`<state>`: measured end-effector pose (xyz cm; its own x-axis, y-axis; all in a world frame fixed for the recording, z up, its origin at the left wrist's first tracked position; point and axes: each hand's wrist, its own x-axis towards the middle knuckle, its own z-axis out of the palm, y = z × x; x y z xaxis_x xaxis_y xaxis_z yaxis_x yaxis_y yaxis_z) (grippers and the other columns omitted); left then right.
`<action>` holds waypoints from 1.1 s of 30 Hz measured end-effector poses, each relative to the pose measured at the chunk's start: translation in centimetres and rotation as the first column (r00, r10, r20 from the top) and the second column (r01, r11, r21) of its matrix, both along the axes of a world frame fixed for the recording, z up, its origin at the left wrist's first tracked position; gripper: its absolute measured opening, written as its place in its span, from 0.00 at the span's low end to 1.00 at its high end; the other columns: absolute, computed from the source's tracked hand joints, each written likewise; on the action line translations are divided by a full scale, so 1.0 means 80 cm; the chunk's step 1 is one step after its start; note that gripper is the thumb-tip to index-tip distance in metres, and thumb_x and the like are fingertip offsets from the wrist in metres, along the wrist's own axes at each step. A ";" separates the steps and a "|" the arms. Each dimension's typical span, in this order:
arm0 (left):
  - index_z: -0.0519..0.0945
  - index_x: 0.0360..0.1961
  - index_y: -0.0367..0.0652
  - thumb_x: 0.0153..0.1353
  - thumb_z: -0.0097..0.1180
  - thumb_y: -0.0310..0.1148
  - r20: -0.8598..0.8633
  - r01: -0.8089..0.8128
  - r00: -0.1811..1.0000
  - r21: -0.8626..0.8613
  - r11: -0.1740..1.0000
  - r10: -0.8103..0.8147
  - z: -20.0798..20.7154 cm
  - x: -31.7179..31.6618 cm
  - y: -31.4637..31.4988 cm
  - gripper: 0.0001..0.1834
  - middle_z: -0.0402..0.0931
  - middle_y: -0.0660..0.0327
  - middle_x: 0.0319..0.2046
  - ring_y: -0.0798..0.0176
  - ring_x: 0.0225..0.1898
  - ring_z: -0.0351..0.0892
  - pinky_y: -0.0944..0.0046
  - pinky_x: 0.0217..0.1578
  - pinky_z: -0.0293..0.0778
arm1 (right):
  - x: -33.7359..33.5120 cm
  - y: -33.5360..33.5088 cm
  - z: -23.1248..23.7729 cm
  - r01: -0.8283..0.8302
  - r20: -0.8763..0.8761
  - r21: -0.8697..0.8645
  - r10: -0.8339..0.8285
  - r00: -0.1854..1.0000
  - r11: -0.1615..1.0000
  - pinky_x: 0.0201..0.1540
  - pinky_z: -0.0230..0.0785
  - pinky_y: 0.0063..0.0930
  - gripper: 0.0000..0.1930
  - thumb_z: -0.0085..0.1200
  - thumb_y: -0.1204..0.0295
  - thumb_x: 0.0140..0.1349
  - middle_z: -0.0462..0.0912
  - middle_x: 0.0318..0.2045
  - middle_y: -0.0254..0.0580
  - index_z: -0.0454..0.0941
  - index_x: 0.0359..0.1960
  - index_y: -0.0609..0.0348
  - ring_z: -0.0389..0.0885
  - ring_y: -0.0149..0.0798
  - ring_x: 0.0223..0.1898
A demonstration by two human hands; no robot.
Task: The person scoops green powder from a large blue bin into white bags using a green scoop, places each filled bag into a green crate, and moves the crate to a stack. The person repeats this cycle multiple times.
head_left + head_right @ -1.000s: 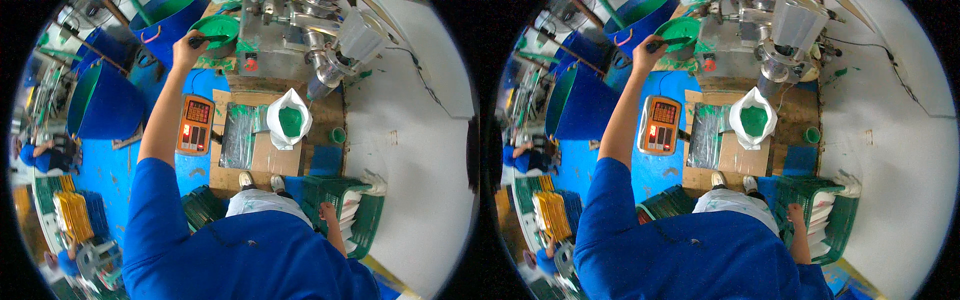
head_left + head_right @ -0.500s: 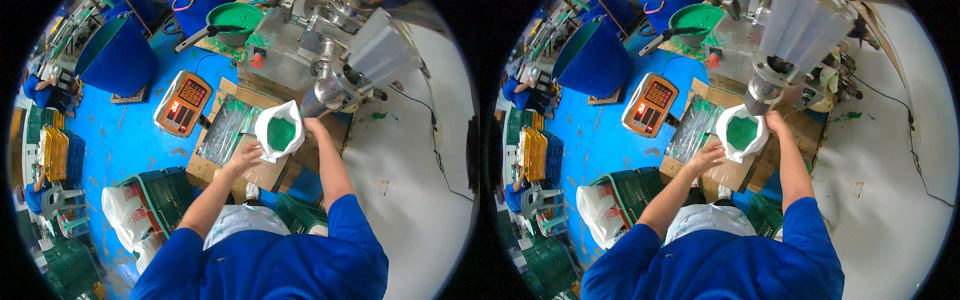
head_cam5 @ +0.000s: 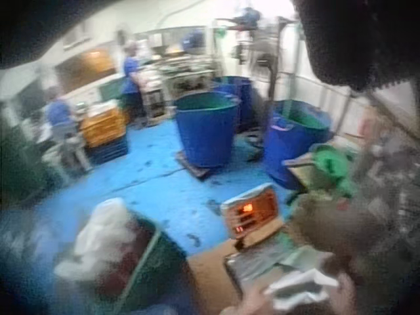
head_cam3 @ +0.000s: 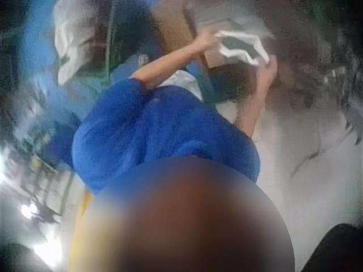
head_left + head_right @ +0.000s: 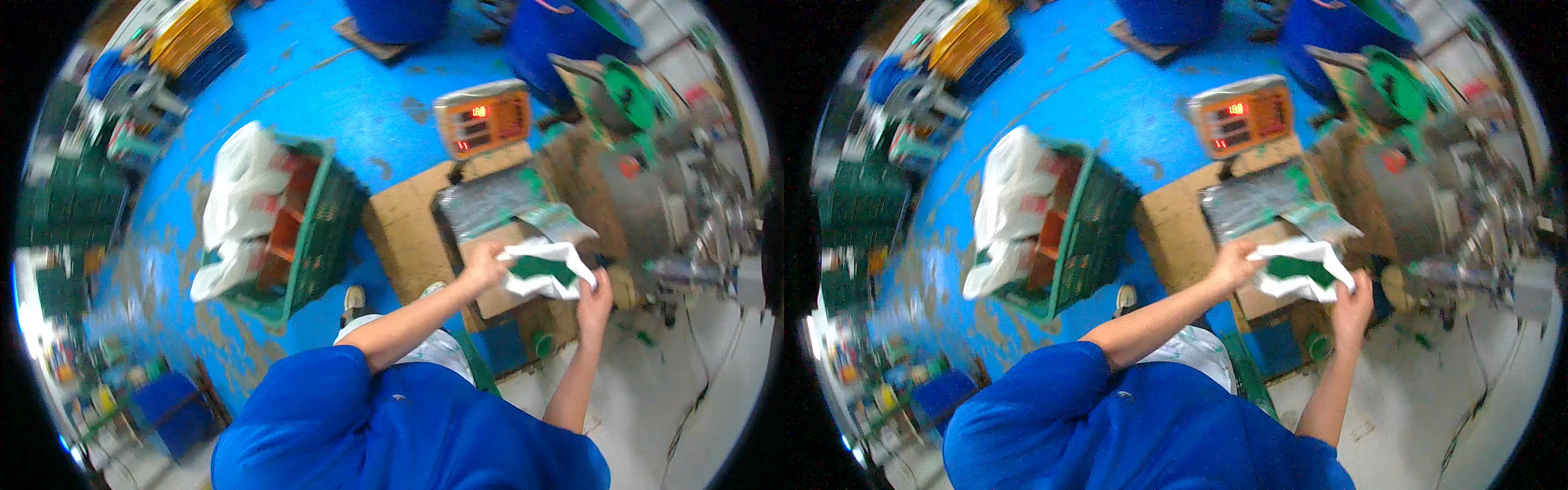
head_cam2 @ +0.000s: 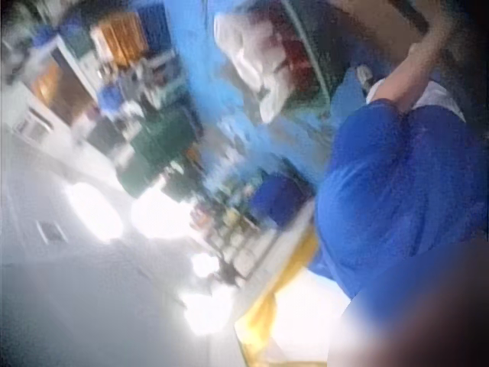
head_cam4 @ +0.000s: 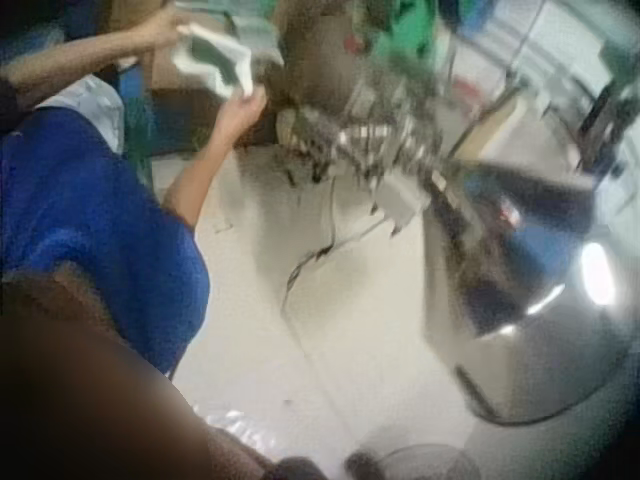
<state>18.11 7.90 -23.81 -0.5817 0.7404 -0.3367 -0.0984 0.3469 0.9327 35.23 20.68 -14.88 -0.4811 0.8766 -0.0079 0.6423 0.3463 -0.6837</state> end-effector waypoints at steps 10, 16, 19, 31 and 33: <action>0.76 0.27 0.33 0.56 0.58 0.32 0.278 -0.082 0.961 0.274 0.958 0.002 0.218 -0.120 -0.329 0.11 0.74 0.59 0.33 0.72 0.34 0.70 0.70 0.34 0.67 | -0.205 -0.211 0.132 -0.526 -0.717 -0.619 -0.148 0.681 0.583 0.41 0.67 0.24 0.11 0.50 0.83 0.53 0.74 0.34 0.34 0.62 0.26 0.52 0.72 0.28 0.37; 0.78 0.34 0.31 0.58 0.55 0.26 0.447 -0.487 0.829 0.282 0.826 0.337 0.221 -0.114 -0.509 0.08 0.74 0.55 0.42 0.69 0.41 0.72 0.70 0.41 0.68 | -0.334 -0.370 0.132 -0.618 -0.595 -0.699 0.187 0.781 0.359 0.34 0.67 0.20 0.09 0.54 0.80 0.51 0.75 0.30 0.32 0.70 0.32 0.56 0.73 0.26 0.33; 0.77 0.40 0.31 0.59 0.53 0.25 0.668 -0.669 0.625 0.190 0.719 0.405 0.191 -0.124 -0.572 0.09 0.77 0.57 0.39 0.69 0.39 0.76 0.68 0.41 0.71 | -0.385 -0.431 0.103 -0.646 -0.582 -0.746 0.316 0.749 0.160 0.28 0.61 0.18 0.08 0.54 0.76 0.55 0.69 0.25 0.28 0.67 0.25 0.55 0.67 0.21 0.28; 0.69 0.39 0.35 0.56 0.50 0.22 0.452 -0.727 0.300 -0.461 0.509 0.840 -0.084 -0.219 -0.695 0.10 0.73 0.52 0.36 0.54 0.37 0.77 0.55 0.34 0.76 | -0.470 -0.584 -0.181 -0.243 -0.176 -0.949 0.303 0.937 0.201 0.28 0.72 0.41 0.19 0.52 0.81 0.50 0.75 0.31 0.45 0.64 0.44 0.57 0.78 0.44 0.29; 0.68 0.30 0.36 0.53 0.52 0.21 0.439 -0.735 0.393 -0.378 0.563 0.808 -0.104 -0.230 -0.706 0.06 0.73 0.53 0.30 0.57 0.28 0.77 0.60 0.25 0.75 | -0.456 -0.582 -0.193 -0.514 -0.054 -0.594 0.607 0.793 0.619 0.30 0.69 0.47 0.18 0.52 0.80 0.48 0.76 0.30 0.53 0.64 0.42 0.58 0.79 0.51 0.30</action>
<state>-0.33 -48.61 -32.12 -0.5869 0.0053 -0.8096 -0.8089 -0.0467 0.5861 -1.23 -25.88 -30.29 -0.8296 0.2468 -0.5009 0.5549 0.2637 -0.7890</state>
